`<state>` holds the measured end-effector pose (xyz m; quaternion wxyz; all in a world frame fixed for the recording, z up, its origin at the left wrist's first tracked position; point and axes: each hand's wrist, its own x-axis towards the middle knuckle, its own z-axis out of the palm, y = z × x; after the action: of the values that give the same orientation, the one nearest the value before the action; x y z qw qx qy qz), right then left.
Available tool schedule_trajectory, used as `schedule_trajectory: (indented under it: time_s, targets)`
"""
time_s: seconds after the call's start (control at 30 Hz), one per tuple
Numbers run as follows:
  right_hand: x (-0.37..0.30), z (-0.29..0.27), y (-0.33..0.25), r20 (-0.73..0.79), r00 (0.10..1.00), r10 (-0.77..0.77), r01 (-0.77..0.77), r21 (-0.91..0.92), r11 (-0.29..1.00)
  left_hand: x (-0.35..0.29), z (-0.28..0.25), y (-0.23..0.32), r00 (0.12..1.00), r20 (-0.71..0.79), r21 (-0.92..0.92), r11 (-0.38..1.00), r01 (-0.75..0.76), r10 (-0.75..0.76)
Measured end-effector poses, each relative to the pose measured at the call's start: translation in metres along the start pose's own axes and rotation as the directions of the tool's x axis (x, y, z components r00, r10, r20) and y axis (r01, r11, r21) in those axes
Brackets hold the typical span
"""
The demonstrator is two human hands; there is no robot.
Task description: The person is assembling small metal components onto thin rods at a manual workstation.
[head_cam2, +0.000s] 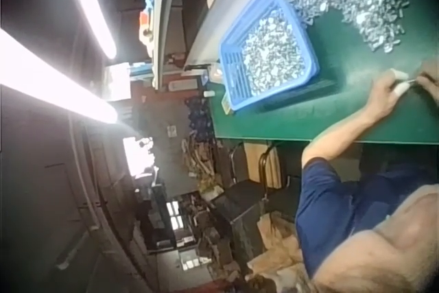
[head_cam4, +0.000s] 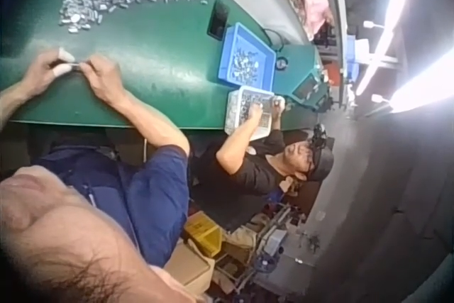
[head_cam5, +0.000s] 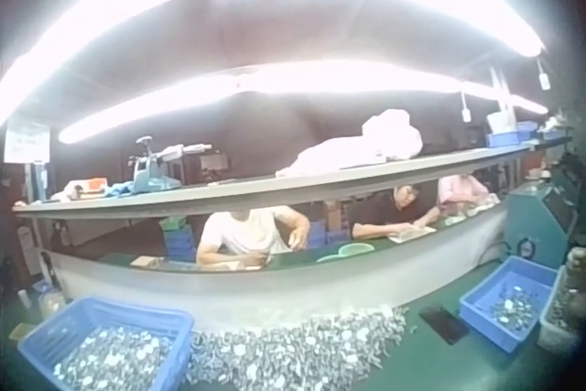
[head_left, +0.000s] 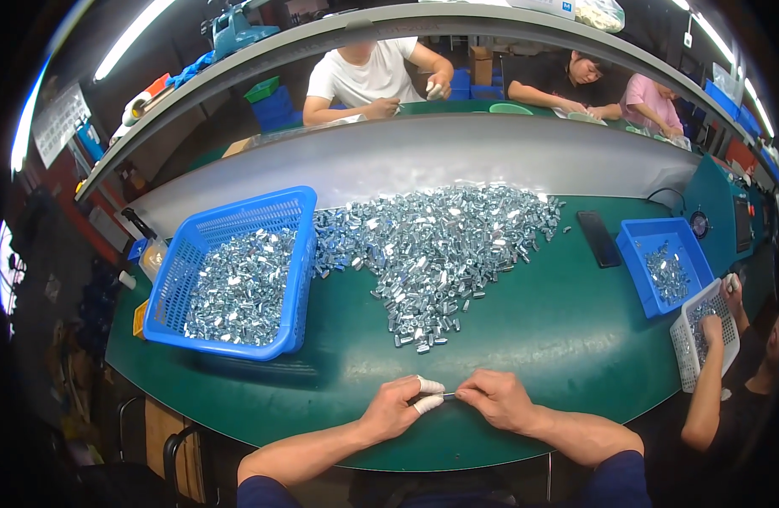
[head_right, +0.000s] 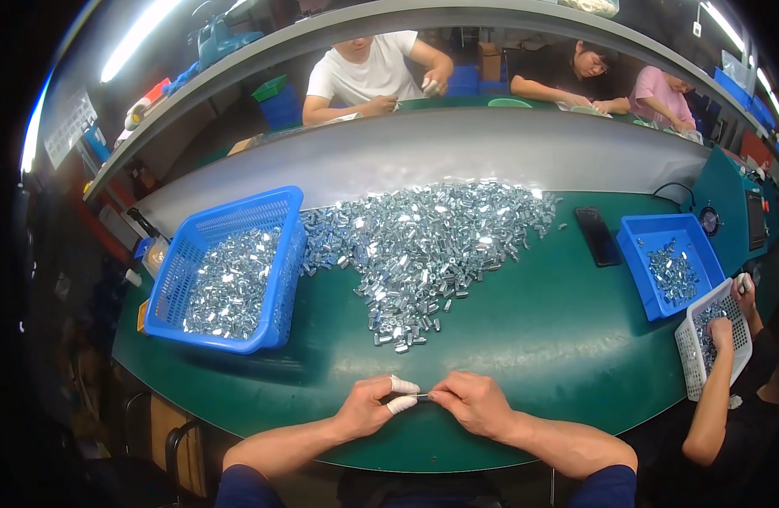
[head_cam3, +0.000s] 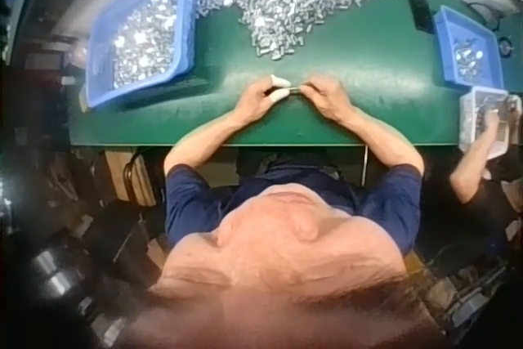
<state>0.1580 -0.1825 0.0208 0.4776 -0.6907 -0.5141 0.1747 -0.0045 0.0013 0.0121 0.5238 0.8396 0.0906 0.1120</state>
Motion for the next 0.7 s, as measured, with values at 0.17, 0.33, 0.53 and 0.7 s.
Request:
schedule_trajectory:
  time_s: [0.17, 0.33, 0.53, 0.7]
  targets:
    - [0.000, 0.002, -0.001, 0.010, 1.000, -0.016, 0.016, -0.035, 0.999, 0.000, 0.001, -0.001, 0.998, -0.023, 0.029, 0.998, -0.055, 0.055]
    - [-0.002, 0.004, 0.005, 0.047, 0.999, -0.010, 0.013, -0.056, 0.998, 0.001, -0.001, 0.001, 0.995, -0.008, 0.065, 0.993, -0.095, 0.096]
    - [0.001, 0.003, -0.006, 0.020, 0.998, 0.059, -0.061, 0.067, 0.996, 0.001, 0.001, 0.001, 0.999, -0.033, -0.061, 0.998, -0.012, 0.010]
    - [0.003, 0.002, 0.002, -0.032, 0.993, -0.114, 0.113, -0.023, 0.993, 0.004, 0.000, 0.001, 1.000, -0.013, -0.056, 0.998, -0.022, 0.022]
